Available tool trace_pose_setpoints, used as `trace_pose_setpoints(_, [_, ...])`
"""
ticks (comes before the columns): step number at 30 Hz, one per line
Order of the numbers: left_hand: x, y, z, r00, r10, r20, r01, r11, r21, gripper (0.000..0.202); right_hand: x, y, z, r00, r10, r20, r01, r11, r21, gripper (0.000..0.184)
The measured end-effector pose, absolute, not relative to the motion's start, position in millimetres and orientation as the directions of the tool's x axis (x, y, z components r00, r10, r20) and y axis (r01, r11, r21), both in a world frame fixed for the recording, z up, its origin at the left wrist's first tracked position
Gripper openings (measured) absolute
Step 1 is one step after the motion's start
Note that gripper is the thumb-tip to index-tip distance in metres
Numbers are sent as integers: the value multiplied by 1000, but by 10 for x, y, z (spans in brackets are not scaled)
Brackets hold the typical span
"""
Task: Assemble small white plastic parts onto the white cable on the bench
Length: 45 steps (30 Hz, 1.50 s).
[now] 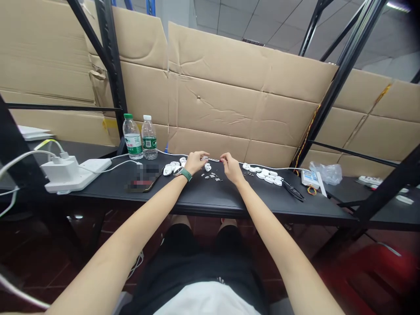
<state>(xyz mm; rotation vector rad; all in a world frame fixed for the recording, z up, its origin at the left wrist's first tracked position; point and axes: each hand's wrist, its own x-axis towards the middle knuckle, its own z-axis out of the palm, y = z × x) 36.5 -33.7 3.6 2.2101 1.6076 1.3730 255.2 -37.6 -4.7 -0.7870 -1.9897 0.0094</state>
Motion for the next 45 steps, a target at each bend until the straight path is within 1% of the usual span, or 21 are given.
trace_pose_setpoints(4, [355,-332,30,32,799,600,717,-437,543,34,2572,-323,-56,-349,462,815,459,843,-281,17])
trace_pose_setpoints(7, [355,-326,31,44,796,603,739,-432,517,33,2588,-325,-47,-343,418,841,434,865,-253,18])
trace_pose_setpoints(9, [358,-331,38,43,797,602,749,-424,509,32,2594,-339,-40,-328,416,848,431,865,-258,19])
trace_pose_setpoints(13, [369,-363,57,32,804,594,732,-424,534,31,2586,-356,-35,-293,446,846,420,855,-305,18])
trace_pose_setpoints(16, [387,-389,66,42,819,573,720,-422,550,33,2572,-352,-44,-281,470,837,392,852,-346,25])
trace_pose_setpoints(18, [399,-403,70,44,824,564,720,-418,554,34,2571,-343,-56,-249,533,809,422,811,-405,31])
trace_pose_setpoints(21, [410,-410,70,35,822,569,705,-424,569,35,2582,-325,-75,-197,620,759,496,731,-469,33])
trace_pose_setpoints(23, [410,-404,66,42,818,573,697,-435,570,35,2587,-318,-80,-192,613,767,493,736,-465,31])
trace_pose_setpoints(27, [392,-369,47,49,819,572,713,-429,554,34,2571,-324,-62,-190,557,808,379,801,-463,27])
trace_pose_setpoints(31, [368,-338,31,55,815,577,730,-427,534,33,2574,-321,-40,-183,564,805,275,816,-509,23])
trace_pose_setpoints(35, [359,-339,31,34,821,570,749,-398,529,34,2601,-312,-32,-200,588,784,237,805,-543,21])
trace_pose_setpoints(39, [362,-355,40,26,835,550,744,-383,547,35,2584,-338,-40,-245,645,724,163,764,-625,27])
trace_pose_setpoints(43, [372,-355,55,46,817,575,751,-408,520,31,2558,-325,-88,-252,788,562,129,603,-787,42])
trace_pose_setpoints(44, [373,-353,57,46,812,582,755,-410,512,30,2558,-307,-105,-242,804,543,134,582,-802,44])
trace_pose_setpoints(45, [373,-350,57,46,809,586,757,-411,508,30,2562,-284,-120,-239,794,558,156,599,-785,45])
